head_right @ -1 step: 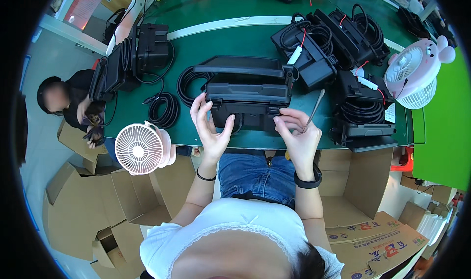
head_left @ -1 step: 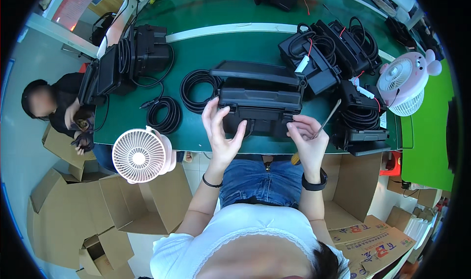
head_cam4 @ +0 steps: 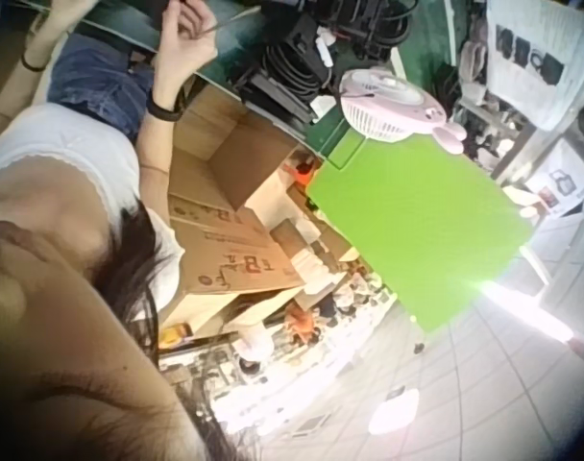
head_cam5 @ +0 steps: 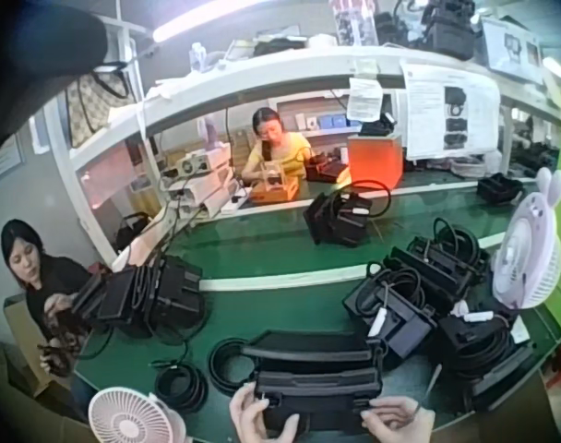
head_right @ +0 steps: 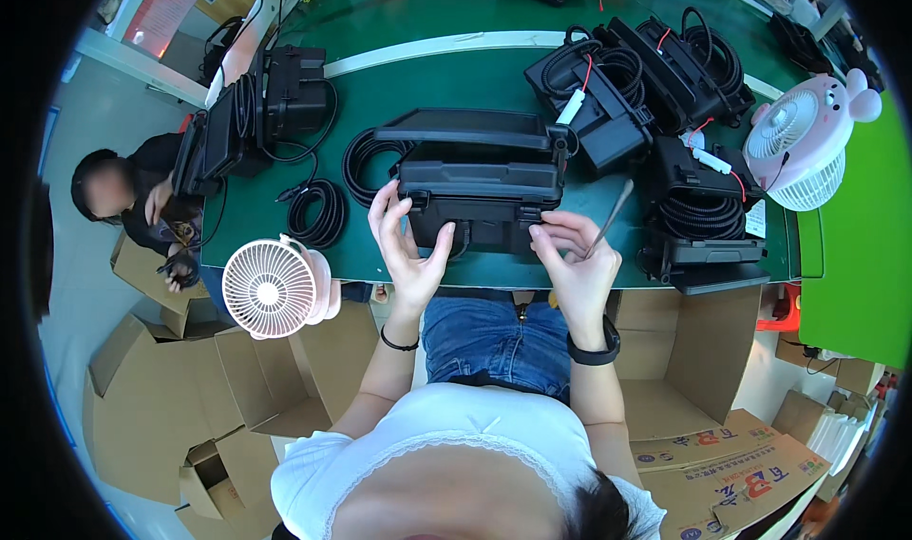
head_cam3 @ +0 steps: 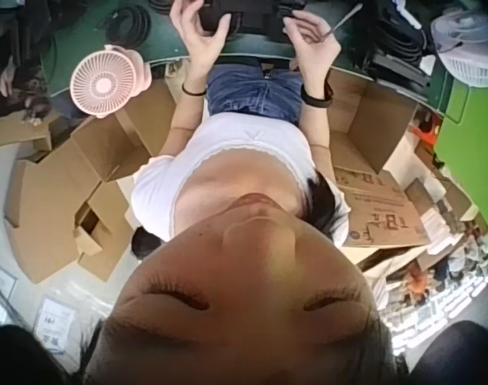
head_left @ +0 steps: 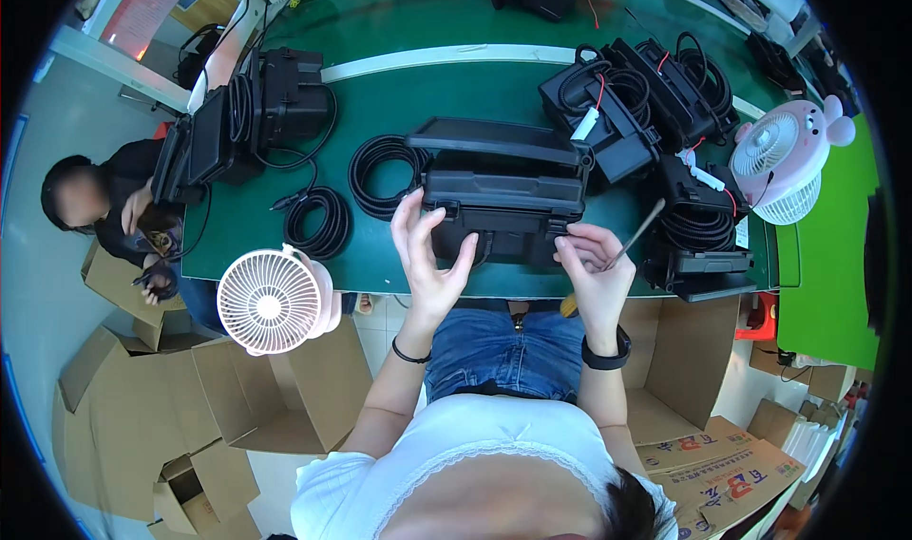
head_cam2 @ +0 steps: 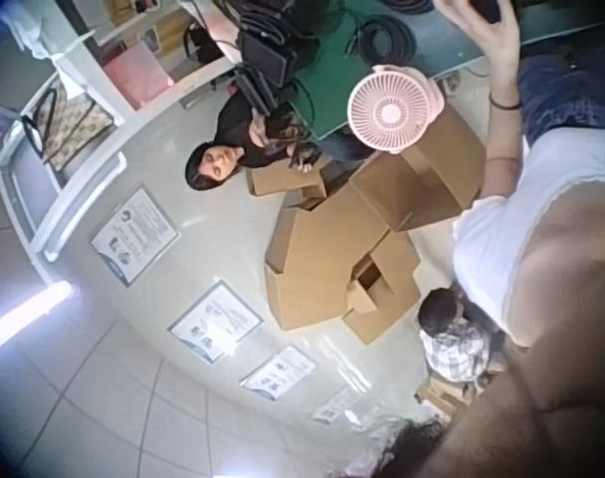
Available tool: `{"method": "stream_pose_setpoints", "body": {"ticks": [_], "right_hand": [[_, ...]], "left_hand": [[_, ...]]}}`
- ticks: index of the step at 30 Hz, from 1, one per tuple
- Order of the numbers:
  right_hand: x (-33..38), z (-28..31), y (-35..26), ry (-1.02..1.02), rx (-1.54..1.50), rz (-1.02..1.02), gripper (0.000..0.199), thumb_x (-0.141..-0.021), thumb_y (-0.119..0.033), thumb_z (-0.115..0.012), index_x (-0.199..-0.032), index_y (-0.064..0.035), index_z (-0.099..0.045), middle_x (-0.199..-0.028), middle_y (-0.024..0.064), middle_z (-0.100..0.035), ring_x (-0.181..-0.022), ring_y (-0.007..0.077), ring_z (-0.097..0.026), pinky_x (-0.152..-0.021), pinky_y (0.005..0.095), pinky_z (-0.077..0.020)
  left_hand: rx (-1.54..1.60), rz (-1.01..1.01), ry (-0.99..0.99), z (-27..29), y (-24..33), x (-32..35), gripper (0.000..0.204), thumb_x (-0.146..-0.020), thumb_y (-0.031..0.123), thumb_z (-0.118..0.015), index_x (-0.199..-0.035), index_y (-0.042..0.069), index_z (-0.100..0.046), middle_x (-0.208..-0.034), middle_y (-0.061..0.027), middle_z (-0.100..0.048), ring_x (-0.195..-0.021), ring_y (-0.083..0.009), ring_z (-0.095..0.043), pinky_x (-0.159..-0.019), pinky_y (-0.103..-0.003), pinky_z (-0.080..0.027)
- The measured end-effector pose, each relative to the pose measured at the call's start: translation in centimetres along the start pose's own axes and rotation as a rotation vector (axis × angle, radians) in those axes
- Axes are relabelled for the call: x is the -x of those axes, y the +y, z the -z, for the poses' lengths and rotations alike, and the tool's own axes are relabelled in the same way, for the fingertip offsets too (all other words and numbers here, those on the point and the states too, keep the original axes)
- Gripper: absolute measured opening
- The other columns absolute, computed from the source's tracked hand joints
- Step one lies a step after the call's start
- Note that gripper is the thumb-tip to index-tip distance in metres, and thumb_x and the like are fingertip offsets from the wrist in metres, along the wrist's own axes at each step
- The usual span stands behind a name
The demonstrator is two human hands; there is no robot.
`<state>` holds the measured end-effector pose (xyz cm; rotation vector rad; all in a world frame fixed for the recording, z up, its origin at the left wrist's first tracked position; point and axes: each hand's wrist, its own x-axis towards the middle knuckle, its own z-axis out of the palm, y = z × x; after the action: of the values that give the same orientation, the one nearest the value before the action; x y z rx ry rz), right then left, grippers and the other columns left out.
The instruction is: Assembling electronic boxes for solar units, including organizing internal cables and using a screwdriver.
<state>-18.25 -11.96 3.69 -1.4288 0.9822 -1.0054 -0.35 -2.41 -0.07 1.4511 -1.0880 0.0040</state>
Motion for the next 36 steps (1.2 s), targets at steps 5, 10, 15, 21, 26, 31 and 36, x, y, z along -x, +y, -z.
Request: {"method": "stream_pose_setpoints", "body": {"ticks": [5, 10, 15, 21, 26, 31, 36], "right_hand": [[0.5, -0.9, -0.7, 0.071, -0.261, 0.056, 0.020, -0.083, -0.001, -0.075, -0.101, 0.0023, -0.066, -0.085, 0.0088, -0.073, -0.071, 0.0111, -0.070, -0.058, 0.0157, -0.0486], [-0.8, -0.9, -1.2, 0.072, -0.121, 0.139, 0.017, -0.083, -0.001, -0.075, -0.099, 0.0013, -0.071, -0.083, 0.0057, -0.072, -0.069, 0.0088, -0.069, -0.055, 0.0146, -0.0441], [-2.3, -0.6, -2.6, 0.055, 0.284, 0.286, 0.021, -0.081, -0.006, -0.076, -0.102, -0.0051, -0.075, -0.073, 0.0010, -0.064, -0.060, 0.0040, -0.056, -0.048, 0.0178, -0.0342], [-1.4, -0.4, -0.6, 0.096, 0.366, 0.482, 0.025, -0.079, -0.009, -0.079, -0.103, -0.0051, -0.076, -0.070, 0.0004, -0.060, -0.053, 0.0058, -0.045, -0.046, 0.0196, -0.0329], [-0.9, 0.1, 1.5, 0.194, 0.281, 0.606, 0.025, -0.072, -0.007, -0.084, -0.095, -0.0030, -0.075, -0.082, 0.0061, -0.070, -0.048, 0.0053, -0.041, -0.045, 0.0191, -0.0318], [-1.9, -0.4, 0.3, 0.055, 0.096, 0.274, 0.025, -0.074, -0.010, -0.084, -0.082, -0.0039, -0.061, -0.079, 0.0000, -0.058, -0.052, 0.0033, -0.040, -0.048, 0.0177, -0.0305], [-1.6, -0.1, 0.9, -0.099, -0.220, 0.033, 0.047, -0.079, -0.011, -0.078, -0.112, -0.0073, -0.045, -0.108, 0.0023, -0.050, -0.063, 0.0026, -0.038, -0.054, 0.0165, -0.0316]], "left_hand": [[0.049, -0.057, 0.033, -0.1, -0.6, 0.0, 0.055, -0.072, -0.008, -0.078, -0.112, 0.012, -0.045, -0.142, -0.0149, -0.030, -0.139, -0.0350, -0.034, -0.116, -0.049, -0.031], [0.057, -0.032, 0.040, 0.0, -0.6, 0.2, 0.052, -0.073, -0.006, -0.079, -0.110, 0.012, -0.047, -0.141, -0.0158, -0.031, -0.138, -0.0369, -0.035, -0.114, -0.048, -0.033], [0.046, -0.047, 0.033, 0.2, -0.6, 0.1, 0.052, -0.073, -0.004, -0.080, -0.111, 0.013, -0.049, -0.141, -0.0170, -0.030, -0.138, -0.0395, -0.036, -0.109, -0.045, -0.040], [0.064, -0.004, 0.035, 0.1, -0.3, 0.1, 0.051, -0.073, -0.005, -0.079, -0.109, 0.012, -0.046, -0.141, -0.0145, -0.032, -0.139, -0.0343, -0.034, -0.117, -0.049, -0.030], [0.104, 0.014, 0.032, 0.0, -0.2, 0.1, 0.052, -0.073, -0.006, -0.078, -0.109, 0.011, -0.046, -0.142, -0.0157, -0.032, -0.139, -0.0345, -0.034, -0.117, -0.049, -0.029], [0.211, 0.001, 0.053, 0.3, -1.0, 0.4, 0.043, -0.077, -0.001, -0.077, -0.108, 0.011, -0.049, -0.142, -0.0174, -0.034, -0.139, -0.0360, -0.035, -0.115, -0.048, -0.030], [0.398, 0.144, 0.080, 1.1, -2.5, -0.2, 0.028, -0.086, 0.018, -0.071, -0.103, 0.008, -0.050, -0.131, -0.0134, -0.040, -0.126, -0.0259, -0.041, -0.110, -0.043, -0.029]]}}
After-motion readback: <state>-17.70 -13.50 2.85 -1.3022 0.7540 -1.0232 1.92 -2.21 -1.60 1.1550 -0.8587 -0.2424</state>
